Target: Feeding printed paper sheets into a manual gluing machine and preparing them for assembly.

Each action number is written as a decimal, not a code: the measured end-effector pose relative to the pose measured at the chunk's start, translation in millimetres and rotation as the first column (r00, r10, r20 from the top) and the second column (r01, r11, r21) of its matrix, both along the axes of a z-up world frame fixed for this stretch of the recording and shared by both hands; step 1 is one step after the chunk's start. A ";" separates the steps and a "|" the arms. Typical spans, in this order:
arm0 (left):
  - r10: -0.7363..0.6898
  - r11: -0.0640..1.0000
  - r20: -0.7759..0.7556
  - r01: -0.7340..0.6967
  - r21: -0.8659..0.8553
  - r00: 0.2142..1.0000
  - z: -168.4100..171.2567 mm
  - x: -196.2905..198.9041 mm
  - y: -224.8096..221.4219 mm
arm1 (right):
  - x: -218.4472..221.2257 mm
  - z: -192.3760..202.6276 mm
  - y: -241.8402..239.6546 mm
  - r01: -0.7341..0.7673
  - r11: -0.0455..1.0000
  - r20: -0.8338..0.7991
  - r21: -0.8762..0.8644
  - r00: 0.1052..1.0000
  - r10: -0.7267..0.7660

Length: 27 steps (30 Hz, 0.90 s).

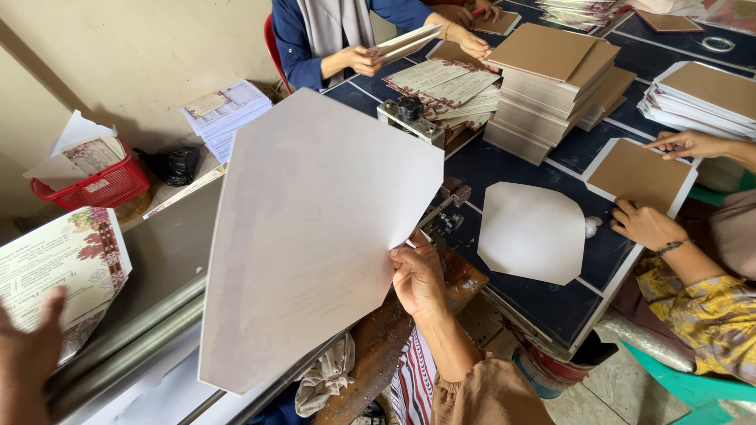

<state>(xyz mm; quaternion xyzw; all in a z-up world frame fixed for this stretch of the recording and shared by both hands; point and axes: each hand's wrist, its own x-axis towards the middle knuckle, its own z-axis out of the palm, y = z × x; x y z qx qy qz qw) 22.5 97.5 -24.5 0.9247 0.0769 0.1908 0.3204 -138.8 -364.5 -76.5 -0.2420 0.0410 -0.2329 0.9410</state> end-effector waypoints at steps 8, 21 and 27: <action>0.162 0.879 -0.308 0.005 0.477 0.937 55.8 -34.8 -100.9 | -0.2 -3.9 16.1 -0.034 0.993 -0.087 -0.110 0.996 0.024; 0.263 0.804 -0.329 -0.018 0.594 0.907 35.1 -8.3 -96.3 | 1.5 -6.0 13.0 -0.054 0.992 -0.131 -0.118 0.991 0.038; 0.270 0.855 -0.260 -0.107 0.508 0.927 37.7 -14.8 -97.3 | 1.4 -7.4 12.3 -0.056 0.991 -0.126 -0.119 0.991 0.041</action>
